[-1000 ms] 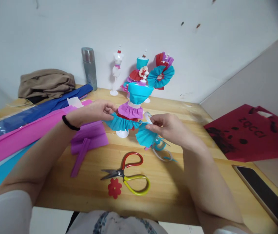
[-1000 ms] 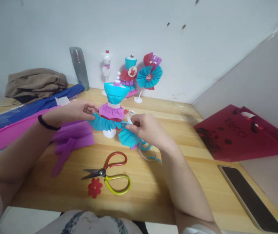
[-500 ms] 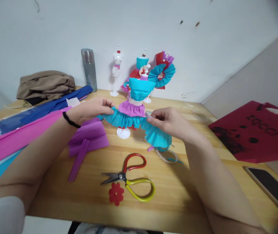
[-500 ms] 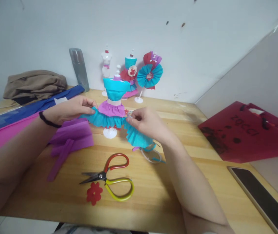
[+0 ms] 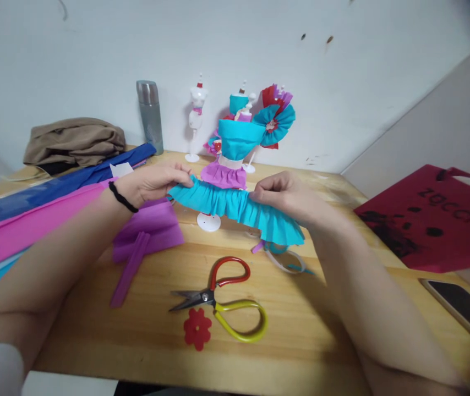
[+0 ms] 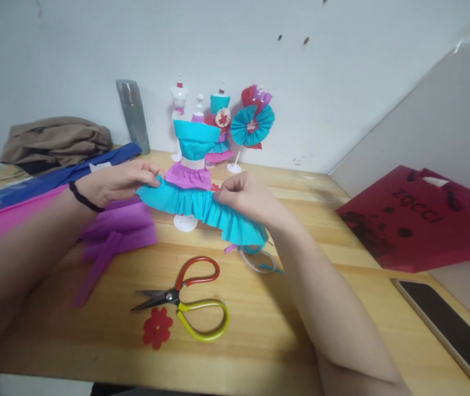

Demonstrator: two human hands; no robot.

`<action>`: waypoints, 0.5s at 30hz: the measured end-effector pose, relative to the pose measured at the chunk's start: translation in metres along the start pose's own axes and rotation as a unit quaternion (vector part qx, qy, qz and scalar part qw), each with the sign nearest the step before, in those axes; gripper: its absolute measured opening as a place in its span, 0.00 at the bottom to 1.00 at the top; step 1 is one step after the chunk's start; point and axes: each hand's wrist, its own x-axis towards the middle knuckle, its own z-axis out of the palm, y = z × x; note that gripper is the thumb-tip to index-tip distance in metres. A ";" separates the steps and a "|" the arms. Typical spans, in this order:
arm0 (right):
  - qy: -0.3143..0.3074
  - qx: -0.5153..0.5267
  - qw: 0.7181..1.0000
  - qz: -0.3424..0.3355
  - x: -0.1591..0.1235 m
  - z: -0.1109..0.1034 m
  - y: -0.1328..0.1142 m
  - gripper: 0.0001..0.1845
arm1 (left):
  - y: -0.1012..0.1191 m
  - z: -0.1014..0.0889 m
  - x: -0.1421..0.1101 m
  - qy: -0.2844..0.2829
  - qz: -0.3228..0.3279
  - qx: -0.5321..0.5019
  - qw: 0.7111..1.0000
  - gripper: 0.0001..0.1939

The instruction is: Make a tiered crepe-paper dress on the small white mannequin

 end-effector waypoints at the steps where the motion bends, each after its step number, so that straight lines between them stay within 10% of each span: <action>1: 0.001 0.006 1.000 0.007 0.000 0.000 0.000 0.17 | -0.001 0.000 0.001 0.002 -0.003 -0.003 1.000 0.06; 15: -0.018 0.049 0.998 0.020 0.003 0.000 0.002 0.18 | -0.005 -0.002 0.004 -0.040 -0.007 -0.063 0.997 0.03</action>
